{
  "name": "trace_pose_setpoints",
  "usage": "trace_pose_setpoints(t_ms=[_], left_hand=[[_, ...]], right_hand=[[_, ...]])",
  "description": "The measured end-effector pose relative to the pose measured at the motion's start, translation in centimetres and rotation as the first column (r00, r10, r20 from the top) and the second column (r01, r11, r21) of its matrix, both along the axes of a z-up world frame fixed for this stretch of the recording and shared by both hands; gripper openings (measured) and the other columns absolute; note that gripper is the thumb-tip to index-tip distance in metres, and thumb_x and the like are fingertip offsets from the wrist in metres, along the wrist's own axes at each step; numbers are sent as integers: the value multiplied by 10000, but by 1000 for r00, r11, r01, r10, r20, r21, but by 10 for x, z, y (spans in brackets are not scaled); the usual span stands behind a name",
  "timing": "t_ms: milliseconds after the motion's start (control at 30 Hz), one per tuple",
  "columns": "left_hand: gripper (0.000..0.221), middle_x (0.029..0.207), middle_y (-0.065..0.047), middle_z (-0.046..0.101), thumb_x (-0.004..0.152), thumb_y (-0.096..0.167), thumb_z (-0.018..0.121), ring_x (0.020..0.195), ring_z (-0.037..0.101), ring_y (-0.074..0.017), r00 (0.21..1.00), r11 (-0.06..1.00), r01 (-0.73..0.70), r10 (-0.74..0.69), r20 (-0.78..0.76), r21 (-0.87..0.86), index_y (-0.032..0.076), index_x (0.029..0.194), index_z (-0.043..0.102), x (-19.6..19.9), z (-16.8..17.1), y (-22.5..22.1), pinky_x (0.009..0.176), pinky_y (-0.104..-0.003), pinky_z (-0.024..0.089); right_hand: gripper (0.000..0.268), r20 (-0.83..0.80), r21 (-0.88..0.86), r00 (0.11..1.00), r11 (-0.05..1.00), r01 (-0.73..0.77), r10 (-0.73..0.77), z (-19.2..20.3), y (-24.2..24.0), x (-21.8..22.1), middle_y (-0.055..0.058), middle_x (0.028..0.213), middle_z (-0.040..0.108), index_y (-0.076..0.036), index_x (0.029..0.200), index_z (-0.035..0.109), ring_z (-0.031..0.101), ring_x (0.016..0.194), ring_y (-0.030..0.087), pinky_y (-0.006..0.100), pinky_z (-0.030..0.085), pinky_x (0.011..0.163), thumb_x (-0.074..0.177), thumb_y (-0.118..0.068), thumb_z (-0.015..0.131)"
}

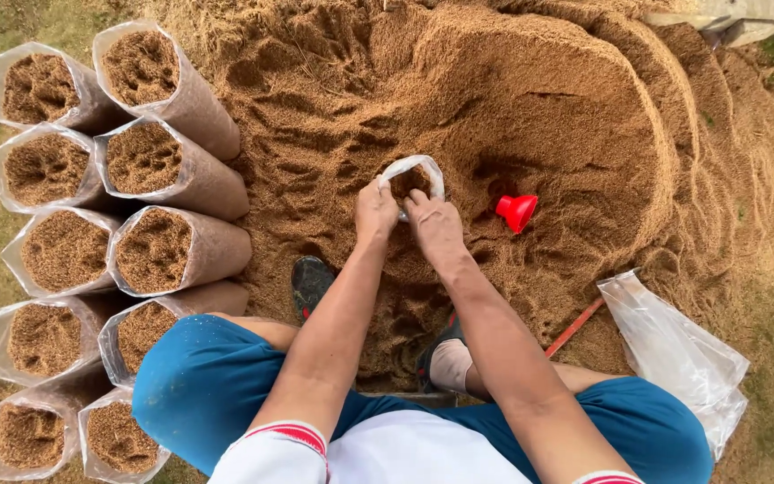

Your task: Filling plastic bags with mushroom substrate using a scoop and packing it down by hand

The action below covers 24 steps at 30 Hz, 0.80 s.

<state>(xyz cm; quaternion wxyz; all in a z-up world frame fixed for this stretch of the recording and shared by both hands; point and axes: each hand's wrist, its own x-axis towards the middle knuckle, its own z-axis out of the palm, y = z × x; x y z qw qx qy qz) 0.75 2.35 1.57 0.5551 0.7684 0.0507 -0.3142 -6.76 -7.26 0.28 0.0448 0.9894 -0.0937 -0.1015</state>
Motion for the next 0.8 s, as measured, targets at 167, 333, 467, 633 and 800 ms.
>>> trace_pose_setpoints(t_ms=[167,333,467,633,800], left_hand=[[615,1478,-352,460,1079,320,475,1420,444,-411,998,997,-54,56,-38,55,-87,1526,360,-6,16,3,1148,-584,377],[430,1231,-258,606,1095,263,423,1135,546,-311,996,998,-64,64,-55,2,-33,1395,509,-6,-18,-2,916,-417,451],[383,1073,-205,645,1070,294,512,972,609,-259,994,995,-99,98,-56,-9,4,1317,552,-7,-6,7,798,-390,543],[478,1297,-327,585,1066,307,531,1247,570,-425,995,995,-95,95,-40,7,-25,1404,472,-21,23,12,1029,-576,493],[651,1359,-316,546,1034,368,623,1301,554,-418,984,983,-174,171,-55,-54,-42,1475,376,-31,18,16,1086,-573,477]], right_hand=[[232,-171,-54,963,978,204,-210,-49,-3,-2,8,960,631,-213,1119,678,635,830,159,257,563,728,919,-138,588],[115,-68,369,973,900,230,-221,49,-7,-6,93,851,734,-120,948,704,731,750,232,343,609,686,968,-73,601],[195,342,613,766,747,256,-544,29,-58,-26,114,836,691,-116,958,673,704,881,268,411,579,848,1082,-236,580],[180,301,655,266,401,640,-916,-88,-142,-87,39,935,626,-149,1092,594,631,930,211,395,515,862,1095,-251,445],[492,-55,694,-389,-316,647,-919,-179,-199,-115,167,1305,552,-150,1306,560,632,1223,288,399,537,1043,940,-430,734]])
